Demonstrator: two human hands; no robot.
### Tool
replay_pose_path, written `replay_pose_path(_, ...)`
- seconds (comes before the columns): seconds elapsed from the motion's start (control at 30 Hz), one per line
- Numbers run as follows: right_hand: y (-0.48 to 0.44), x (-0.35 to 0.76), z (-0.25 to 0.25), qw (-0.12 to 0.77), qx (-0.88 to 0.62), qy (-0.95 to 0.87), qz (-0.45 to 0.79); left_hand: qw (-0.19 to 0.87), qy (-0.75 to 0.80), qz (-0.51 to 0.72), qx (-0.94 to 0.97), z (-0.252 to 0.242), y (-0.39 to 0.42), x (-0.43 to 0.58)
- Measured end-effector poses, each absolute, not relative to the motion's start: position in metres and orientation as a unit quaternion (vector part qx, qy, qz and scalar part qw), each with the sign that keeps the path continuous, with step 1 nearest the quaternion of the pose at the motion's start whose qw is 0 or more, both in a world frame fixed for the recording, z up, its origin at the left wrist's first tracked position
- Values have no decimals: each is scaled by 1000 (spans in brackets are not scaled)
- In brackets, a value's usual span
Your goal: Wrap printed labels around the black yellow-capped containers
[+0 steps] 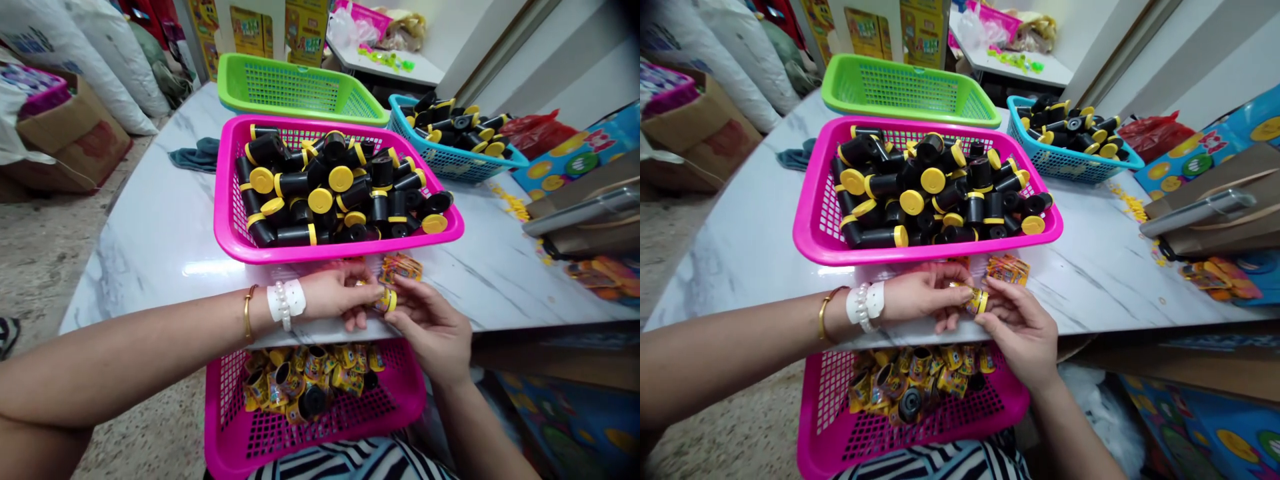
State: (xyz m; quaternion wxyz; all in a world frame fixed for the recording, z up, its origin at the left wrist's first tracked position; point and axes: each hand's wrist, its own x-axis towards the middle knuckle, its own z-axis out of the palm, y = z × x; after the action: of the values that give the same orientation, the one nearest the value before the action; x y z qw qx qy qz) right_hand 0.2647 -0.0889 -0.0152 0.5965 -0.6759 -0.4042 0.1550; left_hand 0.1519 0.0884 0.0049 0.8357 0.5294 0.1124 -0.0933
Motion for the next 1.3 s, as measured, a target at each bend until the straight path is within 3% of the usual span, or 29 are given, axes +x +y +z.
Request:
replay_pose_path(0.27,-85,263,-12,588,-708,-361,148,744,53,83,661,8,83,144)
replay_pose_path(0.37,-86,266,-12,606,-698,-327,195,743,52,82,662,8,83,145)
replay_pose_path(0.57,-91,280,-14,623,-645,-376,232,811,16,-39,583,5,84,147)
replay_pose_path(0.87,-85,279,-13,658,-605,-352,277,670,-19,125,732,11,79,141)
replay_pose_path(1.03,-81,281,-7,627,-615,-381,289,801,53,-14,597,7,84,146)
replay_pose_path(1.17,-86,284,-6,595,-599,-468,260,817,75,-52,570,7,84,149)
replay_pose_path(1.3,-90,279,-12,630,-590,-462,203,837,61,-90,537,10,87,149)
